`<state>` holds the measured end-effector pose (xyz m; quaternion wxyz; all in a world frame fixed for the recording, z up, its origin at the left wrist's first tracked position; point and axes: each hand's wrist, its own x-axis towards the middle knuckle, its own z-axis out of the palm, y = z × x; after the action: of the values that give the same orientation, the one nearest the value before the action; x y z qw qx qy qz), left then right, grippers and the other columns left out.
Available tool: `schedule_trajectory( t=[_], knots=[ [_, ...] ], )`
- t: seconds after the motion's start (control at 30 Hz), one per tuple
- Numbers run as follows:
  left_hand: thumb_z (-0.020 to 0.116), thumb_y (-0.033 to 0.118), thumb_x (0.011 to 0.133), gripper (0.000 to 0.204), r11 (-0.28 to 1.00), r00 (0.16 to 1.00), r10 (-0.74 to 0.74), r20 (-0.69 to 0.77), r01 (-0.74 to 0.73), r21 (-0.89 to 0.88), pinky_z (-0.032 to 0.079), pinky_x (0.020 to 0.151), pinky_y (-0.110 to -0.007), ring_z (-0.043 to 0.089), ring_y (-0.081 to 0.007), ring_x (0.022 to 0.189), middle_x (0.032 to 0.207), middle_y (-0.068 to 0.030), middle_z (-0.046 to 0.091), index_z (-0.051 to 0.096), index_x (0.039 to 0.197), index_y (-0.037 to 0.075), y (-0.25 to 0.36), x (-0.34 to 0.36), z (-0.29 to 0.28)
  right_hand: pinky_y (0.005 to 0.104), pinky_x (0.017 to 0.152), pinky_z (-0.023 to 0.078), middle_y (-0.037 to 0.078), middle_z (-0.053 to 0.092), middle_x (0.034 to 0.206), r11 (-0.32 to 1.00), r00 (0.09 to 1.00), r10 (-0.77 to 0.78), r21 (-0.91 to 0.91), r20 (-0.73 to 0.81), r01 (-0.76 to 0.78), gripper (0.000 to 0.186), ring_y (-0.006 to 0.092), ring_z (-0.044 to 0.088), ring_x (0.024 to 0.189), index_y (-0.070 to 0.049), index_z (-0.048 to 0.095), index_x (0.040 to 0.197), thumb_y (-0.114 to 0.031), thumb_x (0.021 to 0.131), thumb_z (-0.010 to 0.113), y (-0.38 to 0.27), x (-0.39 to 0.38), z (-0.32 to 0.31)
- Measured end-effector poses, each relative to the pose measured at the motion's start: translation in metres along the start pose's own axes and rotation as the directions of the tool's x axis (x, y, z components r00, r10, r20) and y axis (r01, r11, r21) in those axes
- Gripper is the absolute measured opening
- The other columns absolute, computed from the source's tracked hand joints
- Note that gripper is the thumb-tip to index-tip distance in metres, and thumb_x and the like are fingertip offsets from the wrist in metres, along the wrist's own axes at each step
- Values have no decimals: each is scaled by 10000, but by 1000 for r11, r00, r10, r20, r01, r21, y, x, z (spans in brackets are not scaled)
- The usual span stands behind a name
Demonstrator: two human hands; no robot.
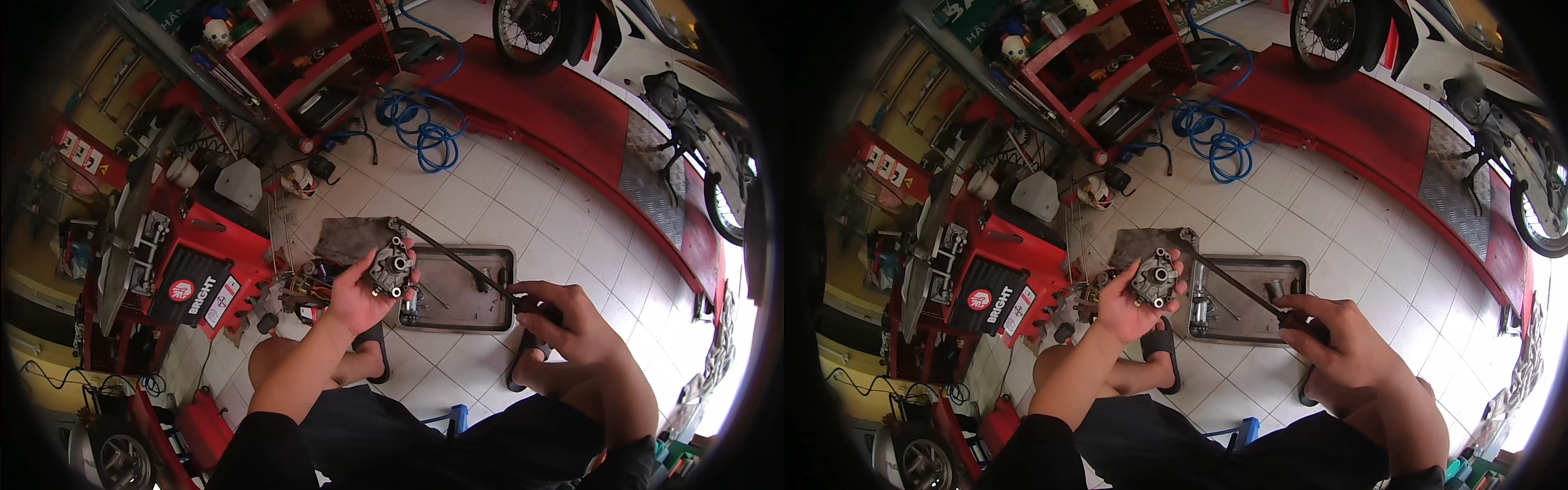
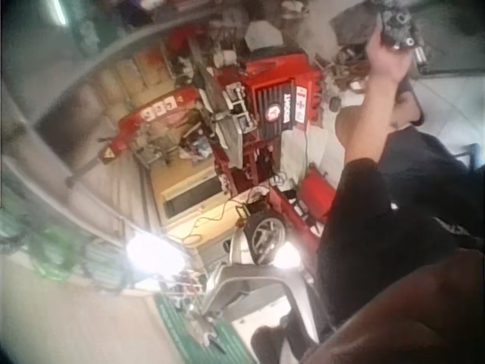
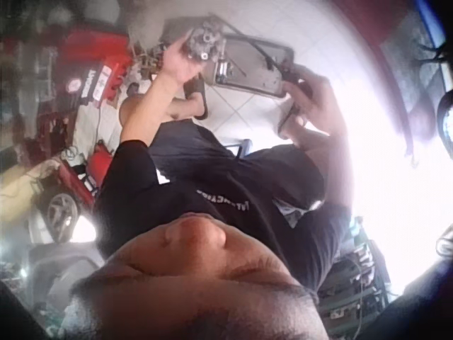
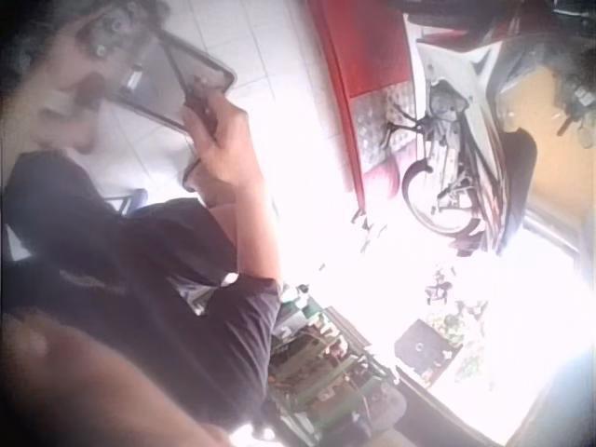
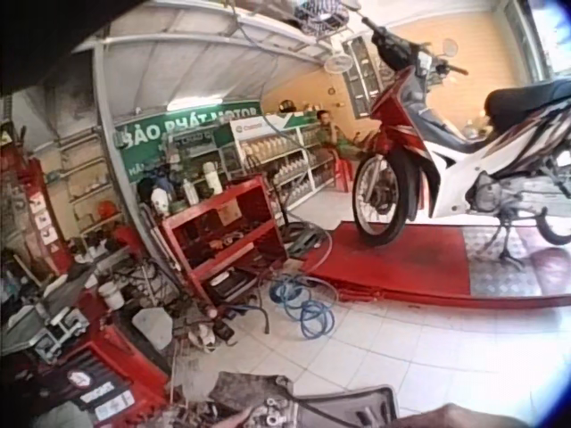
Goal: The person sits on a low stool and uses a screwdriver to disassemble a small mechanical part, likely a motorcycle carburetor, over a metal tray. They remove screws and internal components, placing them into the tray, then reassemble the part by inserting components back and tightening screws.
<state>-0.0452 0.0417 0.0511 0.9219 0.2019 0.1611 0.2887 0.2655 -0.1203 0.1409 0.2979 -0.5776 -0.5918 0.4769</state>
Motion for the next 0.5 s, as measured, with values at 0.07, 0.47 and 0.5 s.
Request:
schedule_trajectory(
  t=[0.07,0.47,0.5],
  knots=[
    [486,366,1033,558,997,996,77,44,-76,-10,512,928,-463,573,-351,1178,1293,-159,572,433,1445,-6,5,-8,3,353,729,549,200,705,899,990,991,-136,-26,-12,135,332,302,708,785,44,641,1214,-138,937,665,2,3,4],
    [564,321,985,751,959,949,266,172,-241,-151,397,1146,-405,434,-361,1311,1304,-205,484,228,1523,-82,29,-10,18,389,733,560,190,714,890,958,975,-197,-191,99,213,299,354,709,790,11,650,1160,-175,930,687,-14,6,14],
    [568,312,981,783,957,947,280,156,-261,-130,399,1140,-388,427,-347,1300,1293,-201,469,193,1533,-98,30,-13,21,389,733,559,187,714,883,959,975,-197,-185,100,213,297,354,708,783,10,650,1160,-174,930,687,-14,7,16]
  ],
)
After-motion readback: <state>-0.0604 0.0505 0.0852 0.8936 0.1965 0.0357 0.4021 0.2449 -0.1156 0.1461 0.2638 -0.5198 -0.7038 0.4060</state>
